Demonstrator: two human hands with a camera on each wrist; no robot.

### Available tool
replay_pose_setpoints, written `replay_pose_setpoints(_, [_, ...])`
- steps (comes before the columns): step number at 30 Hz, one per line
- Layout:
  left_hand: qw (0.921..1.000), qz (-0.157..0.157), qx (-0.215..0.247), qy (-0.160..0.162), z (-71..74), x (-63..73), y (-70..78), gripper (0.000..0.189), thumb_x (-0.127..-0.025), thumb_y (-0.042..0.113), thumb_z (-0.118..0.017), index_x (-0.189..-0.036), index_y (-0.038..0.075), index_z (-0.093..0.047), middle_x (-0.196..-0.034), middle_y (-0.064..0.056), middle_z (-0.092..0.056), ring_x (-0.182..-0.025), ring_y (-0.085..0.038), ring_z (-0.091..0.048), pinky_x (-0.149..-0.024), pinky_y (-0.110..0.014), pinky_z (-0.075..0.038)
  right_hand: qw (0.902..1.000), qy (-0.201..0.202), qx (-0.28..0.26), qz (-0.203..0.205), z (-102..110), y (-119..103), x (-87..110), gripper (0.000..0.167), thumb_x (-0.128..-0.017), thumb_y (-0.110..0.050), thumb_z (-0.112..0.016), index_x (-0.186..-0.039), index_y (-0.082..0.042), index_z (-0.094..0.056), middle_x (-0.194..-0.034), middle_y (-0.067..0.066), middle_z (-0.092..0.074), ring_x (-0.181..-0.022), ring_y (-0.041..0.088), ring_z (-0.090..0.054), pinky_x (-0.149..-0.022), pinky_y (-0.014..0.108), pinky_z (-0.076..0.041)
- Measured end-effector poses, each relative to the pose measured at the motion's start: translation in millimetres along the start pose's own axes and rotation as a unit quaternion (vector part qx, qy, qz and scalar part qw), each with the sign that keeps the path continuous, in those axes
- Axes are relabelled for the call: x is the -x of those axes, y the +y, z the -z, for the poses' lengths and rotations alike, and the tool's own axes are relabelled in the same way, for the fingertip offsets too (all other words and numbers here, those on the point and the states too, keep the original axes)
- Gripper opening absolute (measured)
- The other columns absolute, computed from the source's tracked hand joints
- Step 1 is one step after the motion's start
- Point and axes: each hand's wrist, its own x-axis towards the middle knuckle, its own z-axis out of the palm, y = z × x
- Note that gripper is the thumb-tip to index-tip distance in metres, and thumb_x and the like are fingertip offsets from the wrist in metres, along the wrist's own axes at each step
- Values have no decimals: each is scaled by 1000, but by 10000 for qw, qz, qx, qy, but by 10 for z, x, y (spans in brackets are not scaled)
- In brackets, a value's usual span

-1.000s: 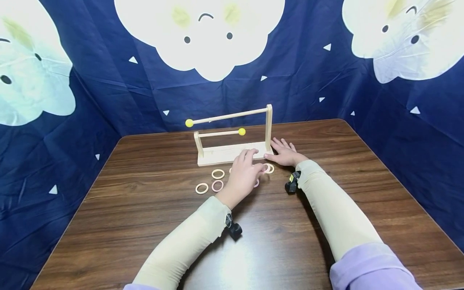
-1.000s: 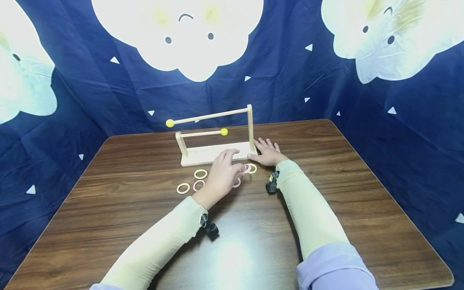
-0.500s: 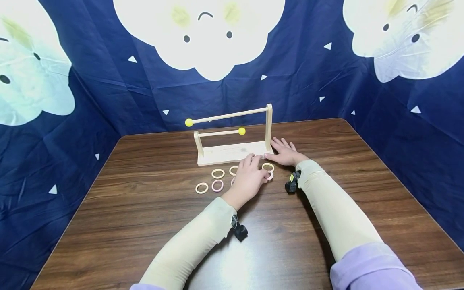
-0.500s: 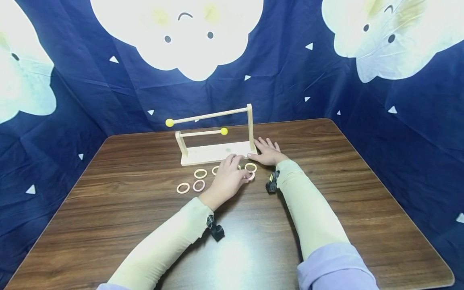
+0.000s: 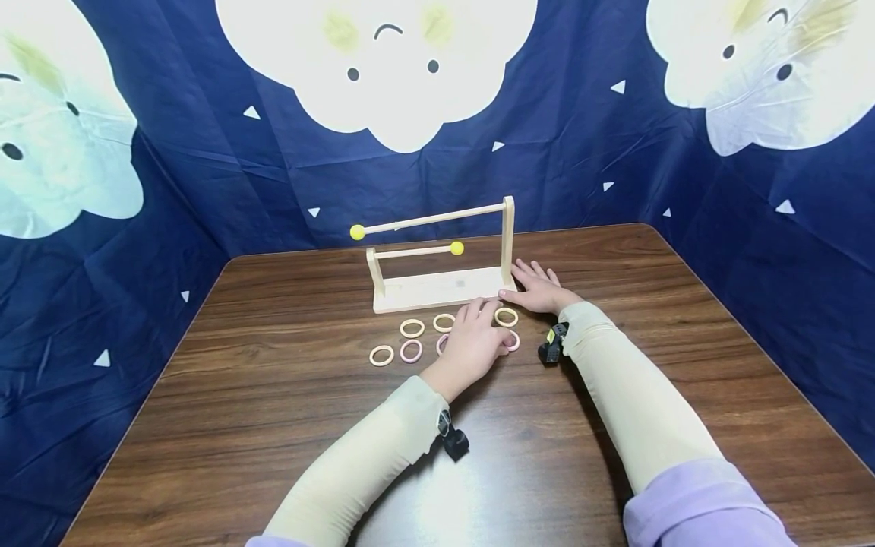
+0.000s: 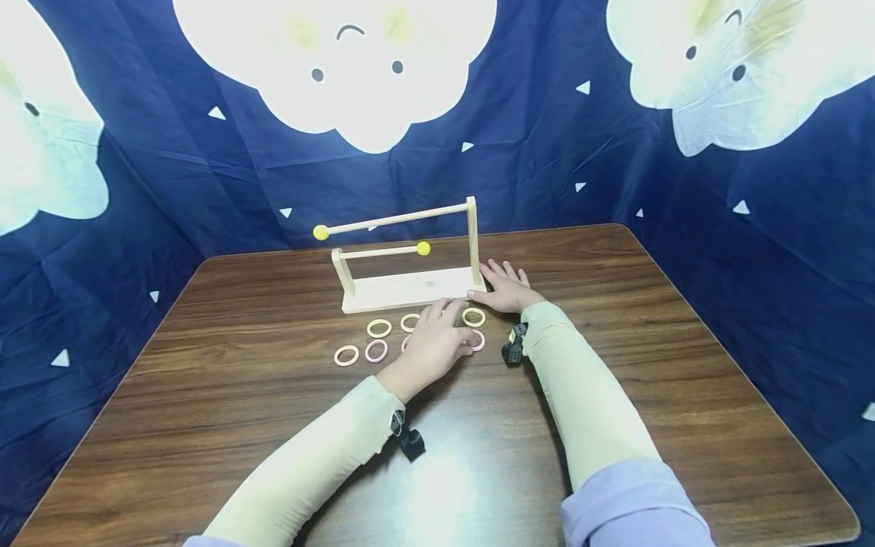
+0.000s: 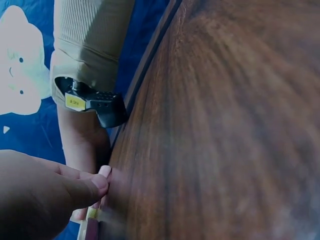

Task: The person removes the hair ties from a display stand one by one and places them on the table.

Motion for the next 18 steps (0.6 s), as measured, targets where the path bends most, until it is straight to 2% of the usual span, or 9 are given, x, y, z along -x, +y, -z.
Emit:
replay_pose_setpoints(6, [9999, 60, 107, -96, -17, 1, -21, 17, -90, 45, -71, -102, 37, -78, -147, -11, -51, -138, -32, -39, -109, -48, -37, 10000, 0, 37, 16, 2, -40, -1, 83, -102, -58, -45, -162, -9, -16, -169, 16, -6, -154, 40, 6, -120, 60, 7])
replay_pose_setpoints(10, [9995, 55, 299, 36, 19, 11, -110, 25, -87, 42, -75, -110, 31, -76, -145, -11, -52, -134, -32, -44, -109, -49, -39, 10000, -19, -39, 78, -3, -13, -12, 84, -102, -58, -46, -162, -9, -16, -169, 17, -6, -154, 40, 6, -119, 60, 7])
replay_pose_setpoints(13, [9980, 134, 555, 277, 104, 42, -269, 34, -86, 36, -80, -117, 24, -72, -141, -14, -54, -129, -35, -48, -106, -50, -42, 9996, -22, -245, 166, 12, 41, 8, 85, -101, -56, -50, -163, -10, -14, -168, 18, -8, -154, 43, 4, -119, 62, 5])
replay_pose_setpoints(15, [9963, 289, 711, 396, 189, 89, -425, 38, -87, 34, -80, -122, 21, -70, -139, -16, -55, -128, -37, -49, -105, -51, -42, 9993, -10, -331, 181, 50, 73, 46, 86, -100, -54, -52, -163, -12, -12, -168, 20, -9, -153, 45, 2, -118, 65, 3])
replay_pose_setpoints(18, [9943, 618, 738, 467, 330, 202, -714, 44, -89, 36, -78, -128, 20, -66, -140, -17, -54, -127, -39, -49, -106, -53, -40, 9999, 85, -28, 76, 151, 84, 144, 85, -100, -56, -52, -163, -13, -14, -166, 22, -14, -151, 50, -1, -116, 70, 0])
